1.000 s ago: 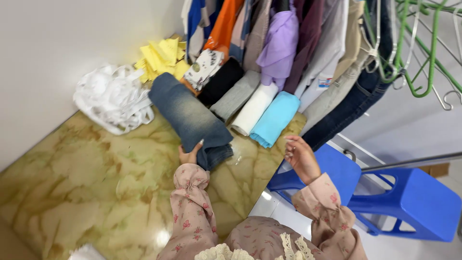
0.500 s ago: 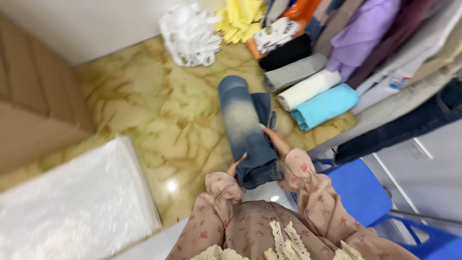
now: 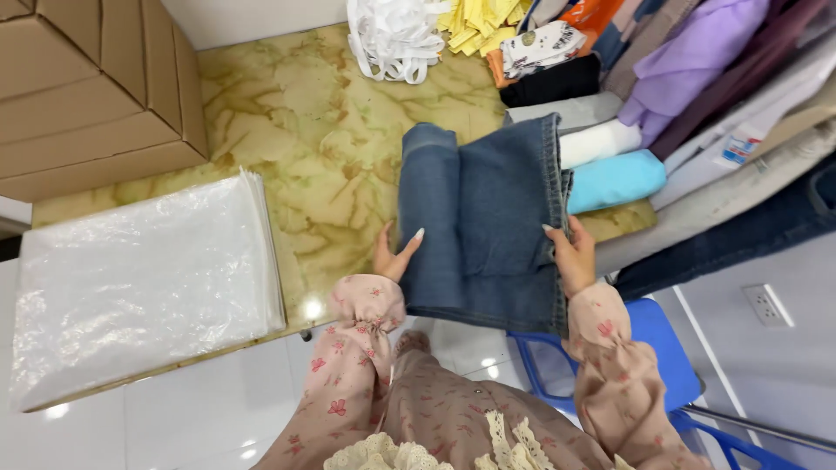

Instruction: The person picks up folded jeans from a table, unfolds them, and places them on a hanger before hanging them on a clothing rack. They repeat this process with another pair of jeans, followed by a light blue shirt and a white shirt, organizing each item on the rack.

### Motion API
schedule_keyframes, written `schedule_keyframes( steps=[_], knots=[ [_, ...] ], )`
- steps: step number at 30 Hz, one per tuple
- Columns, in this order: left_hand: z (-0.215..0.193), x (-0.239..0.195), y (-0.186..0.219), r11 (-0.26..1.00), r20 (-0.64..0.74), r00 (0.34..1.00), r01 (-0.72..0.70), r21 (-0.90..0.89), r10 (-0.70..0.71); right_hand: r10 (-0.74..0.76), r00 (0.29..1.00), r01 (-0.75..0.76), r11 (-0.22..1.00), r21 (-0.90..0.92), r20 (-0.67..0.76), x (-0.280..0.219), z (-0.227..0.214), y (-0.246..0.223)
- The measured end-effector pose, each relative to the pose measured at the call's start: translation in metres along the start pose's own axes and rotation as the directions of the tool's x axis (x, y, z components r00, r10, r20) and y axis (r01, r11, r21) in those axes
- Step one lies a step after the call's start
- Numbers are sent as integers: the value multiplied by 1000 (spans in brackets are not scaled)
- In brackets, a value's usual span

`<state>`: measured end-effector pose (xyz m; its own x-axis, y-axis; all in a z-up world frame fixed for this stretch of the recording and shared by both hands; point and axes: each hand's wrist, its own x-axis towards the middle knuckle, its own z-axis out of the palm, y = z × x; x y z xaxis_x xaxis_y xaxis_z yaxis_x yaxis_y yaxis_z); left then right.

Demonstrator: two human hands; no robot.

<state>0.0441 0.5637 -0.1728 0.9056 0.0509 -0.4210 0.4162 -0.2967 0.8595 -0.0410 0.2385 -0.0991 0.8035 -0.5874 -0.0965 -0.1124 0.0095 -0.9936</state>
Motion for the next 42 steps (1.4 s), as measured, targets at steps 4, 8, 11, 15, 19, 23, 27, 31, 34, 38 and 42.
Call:
schedule_keyframes(
  steps=[4,8,11,15,19,23,27,31,34,38,42],
  knots=[
    [0,-49,32,983,-75,994,-65,170,79,51,999,-51,998,43,16,-48,-34,-37],
    [15,-95,62,746,4,952,-244,619,307,47,999,-42,981,191,-19,-50,-83,-11],
    [47,-108,50,530,142,928,-318,786,346,24,997,-1,961,276,-78,-58,-119,-16],
    [89,-131,27,236,145,866,-286,928,479,40,986,25,922,387,-159,-91,-160,-37],
    [115,-120,11,264,-146,386,-273,925,911,74,979,8,916,400,-189,-119,-181,-19],
    [115,-103,2,284,-142,448,-269,920,883,88,965,10,929,369,-247,-149,-198,-21],
    [81,-90,12,283,-82,511,-329,901,856,136,949,-33,941,338,-285,-145,-261,46],
    [49,-20,-6,196,-141,205,-277,941,968,182,934,-81,945,316,-307,-157,-277,33],
    [26,3,-27,145,-51,303,-298,943,952,170,932,-72,952,297,-319,-159,-278,26],
    [21,-26,-17,173,26,497,-350,921,867,161,931,-61,954,295,-328,-149,-287,46],
    [12,-17,-9,164,-4,731,-147,975,682,169,914,-54,952,303,-369,-144,-288,43]
  ],
)
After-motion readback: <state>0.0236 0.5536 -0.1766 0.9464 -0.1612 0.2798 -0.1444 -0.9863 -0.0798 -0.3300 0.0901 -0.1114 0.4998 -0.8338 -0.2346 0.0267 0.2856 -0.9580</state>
